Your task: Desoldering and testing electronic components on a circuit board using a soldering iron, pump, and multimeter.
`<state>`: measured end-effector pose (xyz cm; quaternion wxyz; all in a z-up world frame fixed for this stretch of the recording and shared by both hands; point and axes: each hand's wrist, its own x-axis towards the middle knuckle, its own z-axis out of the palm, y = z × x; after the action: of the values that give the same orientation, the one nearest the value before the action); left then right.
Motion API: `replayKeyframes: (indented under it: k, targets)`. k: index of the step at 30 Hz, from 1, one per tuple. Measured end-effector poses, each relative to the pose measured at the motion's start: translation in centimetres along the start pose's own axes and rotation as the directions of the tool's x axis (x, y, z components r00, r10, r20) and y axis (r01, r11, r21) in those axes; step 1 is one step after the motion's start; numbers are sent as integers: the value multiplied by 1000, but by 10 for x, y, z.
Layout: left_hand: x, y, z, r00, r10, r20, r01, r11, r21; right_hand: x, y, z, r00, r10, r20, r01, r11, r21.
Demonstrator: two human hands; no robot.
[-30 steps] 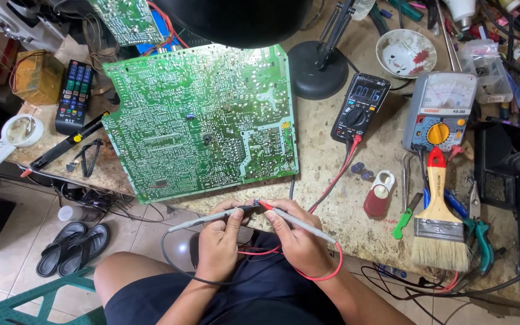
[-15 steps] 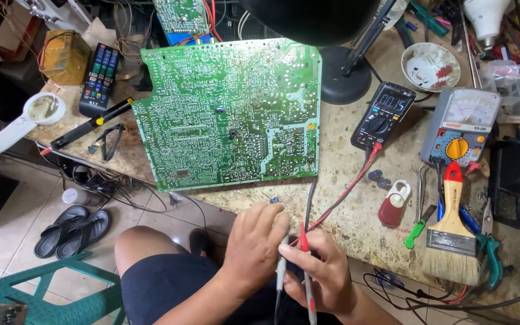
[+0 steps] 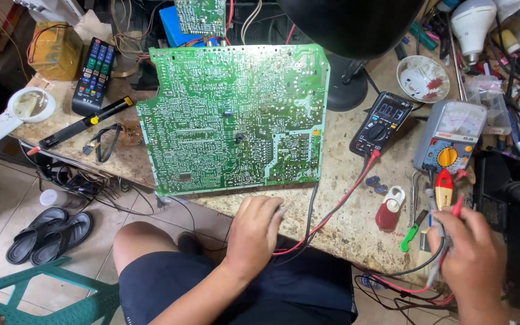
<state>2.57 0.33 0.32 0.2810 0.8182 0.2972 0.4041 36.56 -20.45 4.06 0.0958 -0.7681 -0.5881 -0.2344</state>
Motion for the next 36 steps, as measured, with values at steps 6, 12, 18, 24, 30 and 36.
replayKeyframes:
  k: [6, 12, 18, 24, 30, 36]
  targets:
    - [-9, -2, -61, 523, -782, 338, 593, 50, -804, 55, -41, -38, 989, 121, 81, -130, 985, 110]
    - [48, 0, -176, 480, -873, -87, 818, 481, -315, 189, -108, -54, 771, 202, 603, -511, 761, 399]
    - [55, -94, -207, 756, -652, -49, 654, 754, 52, 247, -122, 8, 732, -144, 666, -584, 373, 721]
    - [64, -105, -210, 807, -590, 25, 587, 798, -136, 250, -125, 30, 729, -113, 675, -630, 274, 727]
    - [50, -108, -213, 830, -556, 53, 550, 796, -254, 243, -123, 36, 792, -107, 601, -554, 285, 782]
    - [24, -63, -231, 707, -702, 87, 706, 708, -31, 205, -151, -34, 673, 67, 736, -655, 517, 551]
